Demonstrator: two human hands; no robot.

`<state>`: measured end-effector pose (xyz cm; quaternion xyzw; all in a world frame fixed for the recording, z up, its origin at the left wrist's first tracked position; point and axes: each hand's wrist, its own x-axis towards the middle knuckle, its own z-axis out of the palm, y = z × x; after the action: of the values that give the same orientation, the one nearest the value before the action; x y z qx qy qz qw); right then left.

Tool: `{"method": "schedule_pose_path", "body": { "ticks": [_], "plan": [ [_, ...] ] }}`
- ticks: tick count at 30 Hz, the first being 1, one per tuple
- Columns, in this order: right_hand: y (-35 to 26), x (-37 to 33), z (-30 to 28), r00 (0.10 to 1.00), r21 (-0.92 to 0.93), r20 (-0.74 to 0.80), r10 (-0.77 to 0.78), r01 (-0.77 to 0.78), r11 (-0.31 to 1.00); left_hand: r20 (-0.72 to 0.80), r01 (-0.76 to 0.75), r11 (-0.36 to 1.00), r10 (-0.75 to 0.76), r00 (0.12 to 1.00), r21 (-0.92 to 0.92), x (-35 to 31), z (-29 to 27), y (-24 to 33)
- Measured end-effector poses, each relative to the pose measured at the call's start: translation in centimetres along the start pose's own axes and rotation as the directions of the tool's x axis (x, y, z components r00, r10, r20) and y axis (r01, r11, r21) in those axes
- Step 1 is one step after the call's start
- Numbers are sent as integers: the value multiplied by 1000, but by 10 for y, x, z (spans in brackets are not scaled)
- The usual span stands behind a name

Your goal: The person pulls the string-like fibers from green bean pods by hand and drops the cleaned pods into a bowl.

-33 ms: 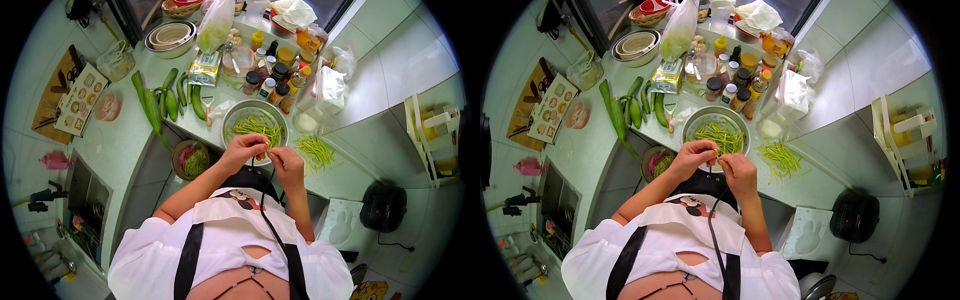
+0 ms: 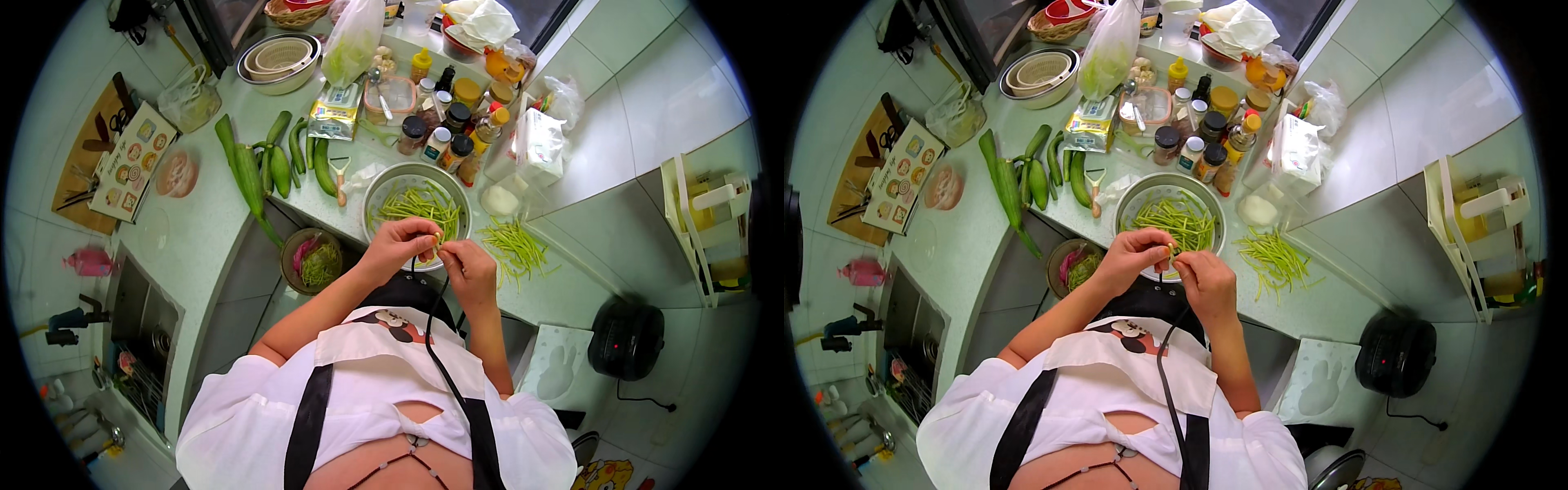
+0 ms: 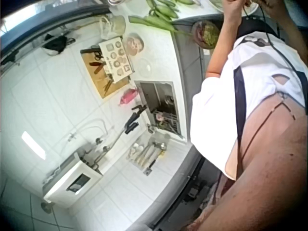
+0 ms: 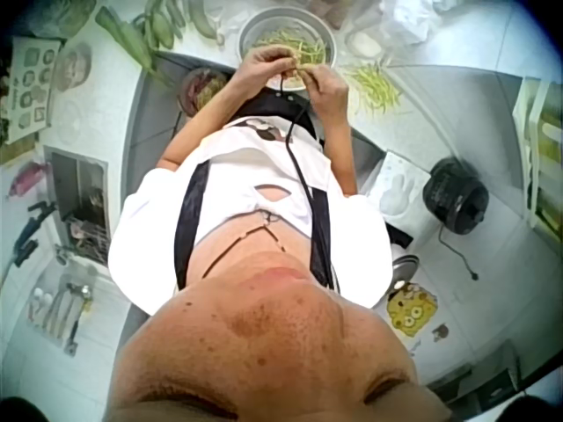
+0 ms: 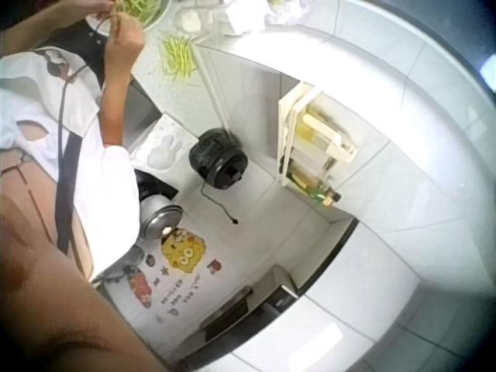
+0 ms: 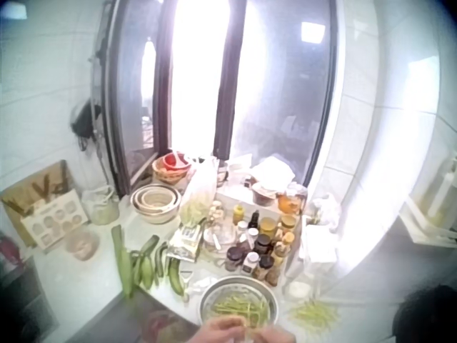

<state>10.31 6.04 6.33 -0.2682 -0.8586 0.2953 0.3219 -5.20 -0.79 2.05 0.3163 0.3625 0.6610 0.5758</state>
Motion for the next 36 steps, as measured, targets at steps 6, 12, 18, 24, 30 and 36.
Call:
{"method": "schedule_pose_path", "body": {
  "ticks": [6,12,18,24,30,36],
  "plan": [
    [-5,0,-3,993,-1,9,117,-117,993,-53,-41,997,44,998,69,-4,3,7],
    [-6,0,-1,997,10,26,69,-70,998,-29,-31,998,32,999,54,-3,0,5],
    [-10,0,-2,995,13,38,96,-97,995,-88,-45,995,53,995,91,-3,1,8],
    [-9,-2,4,992,73,14,124,-125,990,-105,-106,980,125,987,170,-2,1,7],
    [-12,0,5,980,98,-25,196,-193,976,-131,-122,949,165,978,289,-5,5,4],
    [-12,2,7,980,68,-68,186,-181,981,133,-377,459,479,867,804,-5,8,-3]
  ]
}}
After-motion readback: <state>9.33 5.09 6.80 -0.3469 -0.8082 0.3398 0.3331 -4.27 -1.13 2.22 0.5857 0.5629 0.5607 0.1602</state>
